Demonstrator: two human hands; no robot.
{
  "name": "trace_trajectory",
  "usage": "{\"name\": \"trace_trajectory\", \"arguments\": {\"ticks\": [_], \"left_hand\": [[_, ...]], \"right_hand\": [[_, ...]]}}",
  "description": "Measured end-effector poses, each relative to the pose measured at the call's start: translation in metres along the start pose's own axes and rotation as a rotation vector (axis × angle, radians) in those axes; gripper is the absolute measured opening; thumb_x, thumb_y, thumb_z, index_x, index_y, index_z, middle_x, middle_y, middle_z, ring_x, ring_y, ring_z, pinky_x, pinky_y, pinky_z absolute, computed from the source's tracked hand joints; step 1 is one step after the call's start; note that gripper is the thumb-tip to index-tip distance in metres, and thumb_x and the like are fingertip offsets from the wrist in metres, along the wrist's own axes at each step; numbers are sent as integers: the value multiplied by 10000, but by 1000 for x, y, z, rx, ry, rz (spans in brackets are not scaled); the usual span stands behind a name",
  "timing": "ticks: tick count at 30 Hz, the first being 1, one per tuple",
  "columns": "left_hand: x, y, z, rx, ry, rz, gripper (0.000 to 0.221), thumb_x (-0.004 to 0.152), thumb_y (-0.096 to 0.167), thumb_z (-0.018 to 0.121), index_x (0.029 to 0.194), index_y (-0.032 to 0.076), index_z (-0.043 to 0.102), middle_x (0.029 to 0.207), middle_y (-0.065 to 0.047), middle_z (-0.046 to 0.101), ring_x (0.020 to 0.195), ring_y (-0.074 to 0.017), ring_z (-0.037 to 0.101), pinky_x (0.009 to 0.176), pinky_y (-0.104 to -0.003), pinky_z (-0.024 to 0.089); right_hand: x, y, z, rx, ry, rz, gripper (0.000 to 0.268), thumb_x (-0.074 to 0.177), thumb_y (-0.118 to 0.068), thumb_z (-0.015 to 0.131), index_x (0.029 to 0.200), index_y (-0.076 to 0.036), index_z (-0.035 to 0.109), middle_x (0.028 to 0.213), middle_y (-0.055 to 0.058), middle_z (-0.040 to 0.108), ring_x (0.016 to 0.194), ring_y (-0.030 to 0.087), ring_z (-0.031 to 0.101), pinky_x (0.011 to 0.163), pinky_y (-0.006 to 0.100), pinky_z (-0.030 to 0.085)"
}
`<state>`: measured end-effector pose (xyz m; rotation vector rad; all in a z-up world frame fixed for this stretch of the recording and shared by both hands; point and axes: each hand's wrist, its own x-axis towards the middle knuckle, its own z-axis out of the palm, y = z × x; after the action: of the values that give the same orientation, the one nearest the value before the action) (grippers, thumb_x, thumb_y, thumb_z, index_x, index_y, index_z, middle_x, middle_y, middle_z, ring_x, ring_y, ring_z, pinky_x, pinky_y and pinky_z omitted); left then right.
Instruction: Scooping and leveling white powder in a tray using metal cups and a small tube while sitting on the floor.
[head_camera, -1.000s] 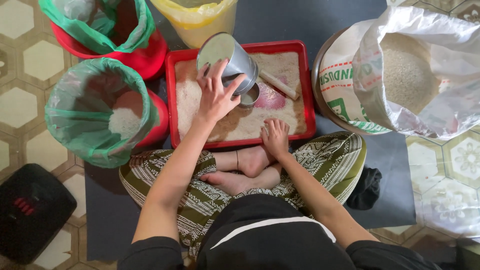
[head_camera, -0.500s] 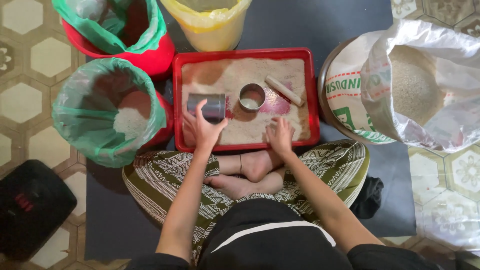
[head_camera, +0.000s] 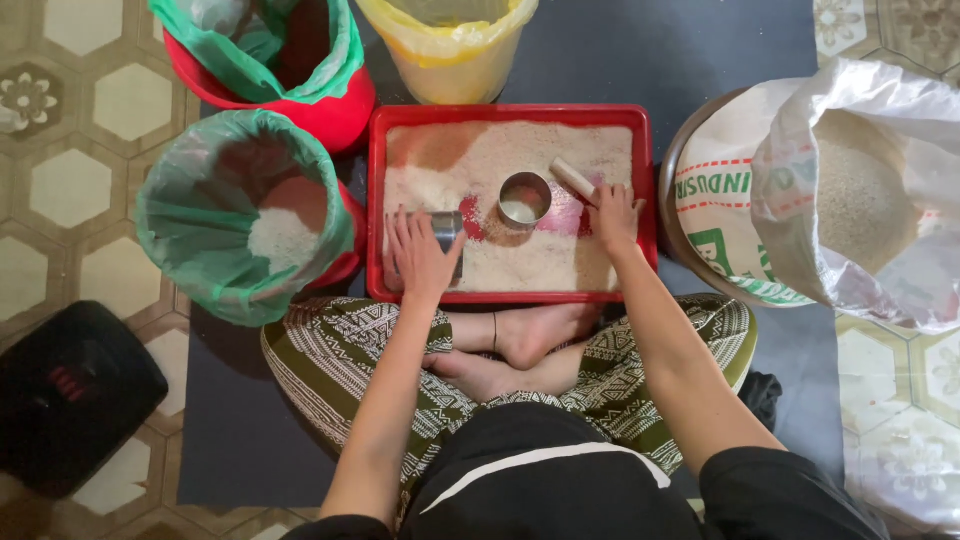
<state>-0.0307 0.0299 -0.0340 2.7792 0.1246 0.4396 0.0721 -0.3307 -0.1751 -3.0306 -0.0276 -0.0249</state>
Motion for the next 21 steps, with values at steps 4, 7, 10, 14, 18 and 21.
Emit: {"name": "trace_trajectory", "arguments": {"ticks": [4, 7, 10, 14, 18, 21], "left_hand": [[25, -32, 51, 95, 194, 78, 504, 841, 578, 717, 925, 92, 615, 935, -106, 638, 1033, -267, 623, 1133, -465, 381], [44, -37, 67, 87, 256, 72, 430, 822, 552, 731, 827, 145, 591, 795, -70, 610, 857, -250, 640, 1054, -439, 441], [58, -41, 80, 98, 304, 73, 357, 768, 495, 756, 768, 183, 583, 731, -51, 591, 794, -247, 634, 978, -425, 471], [68, -40, 88, 112, 322, 43, 281, 738, 447, 745, 746, 215, 587, 715, -37, 605, 787, -254, 634, 863, -423, 500], [71, -40, 89, 104, 297, 10, 267, 744, 453, 729, 754, 220, 597, 720, -29, 625, 796, -252, 645, 830, -415, 507], [74, -36, 84, 118, 279, -3, 267, 739, 456, 733, 744, 222, 606, 716, -33, 637, 795, -257, 652, 811, -418, 509]], "right_hand": [[1, -9, -6, 24, -28, 22, 475, 898, -325, 786, 1268, -166, 534, 1200, 93, 534, 1261, 346, 480, 1085, 685, 388], [6, -4, 7, 11, -15, 9, 427, 898, -329, 782, 1223, -157, 566, 1164, 98, 553, 1229, 355, 505, 1076, 649, 410], [14, 8, 27, 1, 9, -36, 360, 913, -342, 755, 1178, -150, 604, 1114, 104, 578, 1180, 366, 535, 1035, 606, 440], [18, -1, 11, 31, 47, -70, 274, 972, -334, 671, 1176, -156, 631, 1076, 86, 579, 1107, 326, 545, 946, 525, 460], [32, -38, -49, 102, 117, -152, 331, 967, -327, 693, 1259, -184, 630, 1079, 59, 586, 1083, 292, 579, 939, 484, 465], [50, -64, -68, 171, 161, -265, 324, 962, -328, 718, 1259, -236, 624, 1100, 12, 567, 1098, 261, 538, 926, 459, 412]]}}
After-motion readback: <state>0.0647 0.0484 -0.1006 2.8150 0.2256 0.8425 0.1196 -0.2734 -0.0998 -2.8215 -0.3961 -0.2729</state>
